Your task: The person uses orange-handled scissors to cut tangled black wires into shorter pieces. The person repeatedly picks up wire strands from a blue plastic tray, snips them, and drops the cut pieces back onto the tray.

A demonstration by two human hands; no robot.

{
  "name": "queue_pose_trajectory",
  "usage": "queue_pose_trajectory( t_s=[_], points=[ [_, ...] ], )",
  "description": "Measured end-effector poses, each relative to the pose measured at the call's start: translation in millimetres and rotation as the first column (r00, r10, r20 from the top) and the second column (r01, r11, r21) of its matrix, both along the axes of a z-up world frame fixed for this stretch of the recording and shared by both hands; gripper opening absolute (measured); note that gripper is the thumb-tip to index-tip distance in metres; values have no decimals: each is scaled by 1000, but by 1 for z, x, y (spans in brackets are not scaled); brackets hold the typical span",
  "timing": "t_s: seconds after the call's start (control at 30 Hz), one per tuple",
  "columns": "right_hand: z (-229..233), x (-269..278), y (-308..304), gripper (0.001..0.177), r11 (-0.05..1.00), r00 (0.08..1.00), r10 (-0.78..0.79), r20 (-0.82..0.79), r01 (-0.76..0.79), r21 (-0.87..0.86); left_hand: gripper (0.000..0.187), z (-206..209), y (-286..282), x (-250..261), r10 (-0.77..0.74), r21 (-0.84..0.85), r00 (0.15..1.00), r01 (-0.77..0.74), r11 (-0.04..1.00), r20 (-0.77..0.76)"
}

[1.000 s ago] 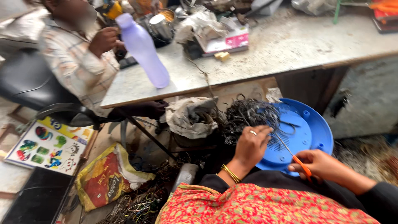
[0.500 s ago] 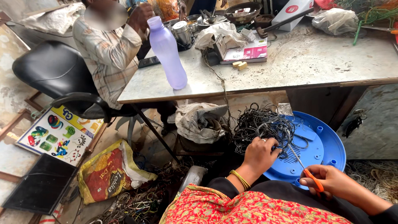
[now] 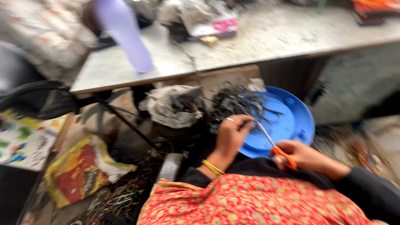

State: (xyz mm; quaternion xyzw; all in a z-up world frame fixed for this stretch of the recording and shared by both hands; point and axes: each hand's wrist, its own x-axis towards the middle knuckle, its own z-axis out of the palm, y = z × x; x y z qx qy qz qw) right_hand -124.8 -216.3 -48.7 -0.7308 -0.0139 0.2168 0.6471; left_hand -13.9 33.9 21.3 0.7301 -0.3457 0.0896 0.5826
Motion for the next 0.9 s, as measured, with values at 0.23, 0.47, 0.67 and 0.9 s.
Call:
queue_pose_trajectory(
  t_s=[0.23, 0.47, 0.67, 0.9],
  points=[
    [28, -5, 13, 48, 998, 996, 11, -89, -6, 56, 19, 7, -7, -4, -69, -4, 943, 71, 997, -326],
    [43, -9, 9, 50, 998, 991, 14, -134, -6, 58, 36, -4, -11, -9, -194, -107, 895, 164, 981, -402],
    [44, -12, -3, 53, 999, 986, 28, -163, -20, 50, 33, -5, -12, -8, -211, -172, 886, 151, 973, -412],
    [49, -8, -1, 58, 989, 989, 14, -146, -35, -142, 31, 10, -9, -17, -269, 3, 880, 294, 956, -391]
  ],
)
